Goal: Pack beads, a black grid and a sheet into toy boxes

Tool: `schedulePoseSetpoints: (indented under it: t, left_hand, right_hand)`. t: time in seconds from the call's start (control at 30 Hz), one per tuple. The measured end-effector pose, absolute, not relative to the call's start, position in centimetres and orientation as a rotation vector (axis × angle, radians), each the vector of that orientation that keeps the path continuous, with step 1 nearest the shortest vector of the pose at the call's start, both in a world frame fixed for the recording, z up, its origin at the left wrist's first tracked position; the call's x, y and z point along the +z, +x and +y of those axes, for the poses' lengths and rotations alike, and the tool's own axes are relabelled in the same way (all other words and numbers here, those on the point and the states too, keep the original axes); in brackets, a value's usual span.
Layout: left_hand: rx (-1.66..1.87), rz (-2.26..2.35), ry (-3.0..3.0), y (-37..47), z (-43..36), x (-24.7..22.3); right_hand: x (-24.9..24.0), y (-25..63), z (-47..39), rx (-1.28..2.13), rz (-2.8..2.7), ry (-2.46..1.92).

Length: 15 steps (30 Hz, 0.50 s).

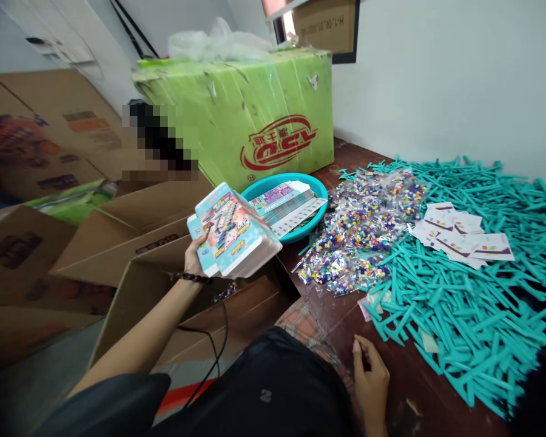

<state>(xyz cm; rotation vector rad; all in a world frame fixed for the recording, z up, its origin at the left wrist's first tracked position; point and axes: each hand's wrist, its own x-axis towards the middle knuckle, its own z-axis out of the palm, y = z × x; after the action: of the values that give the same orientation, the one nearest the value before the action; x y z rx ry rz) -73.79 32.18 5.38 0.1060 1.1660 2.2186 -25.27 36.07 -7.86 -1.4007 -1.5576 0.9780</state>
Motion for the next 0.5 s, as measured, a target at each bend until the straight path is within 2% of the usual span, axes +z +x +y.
schedulePoseSetpoints:
  t: [0.1, 0.27, 0.4, 0.5]
  left_hand:
    - [2.268, 1.185, 0.163, -74.6, 29.7, 5.4]
    - [2.22, 1.207, 0.438, -76.0, 26.3, 8.3]
    - [2.178, 1.16, 0.516, -73.1, 24.4, 9.1]
    - [2.011, 1.227, 0.46, -70.4, 23.5, 8.5]
  right_hand:
    - [-8.6, -24.6, 35.9, 1.025, -1.52, -1.436]
    - [-8.6, -24.1, 36.7, 1.109, -1.543, -1.434]
    - [-8.3, -24.6, 37.7, 1.113, -1.559, -1.377]
    - [-8.1, -25.0, 38.1, 1.081, -1.526, -1.378]
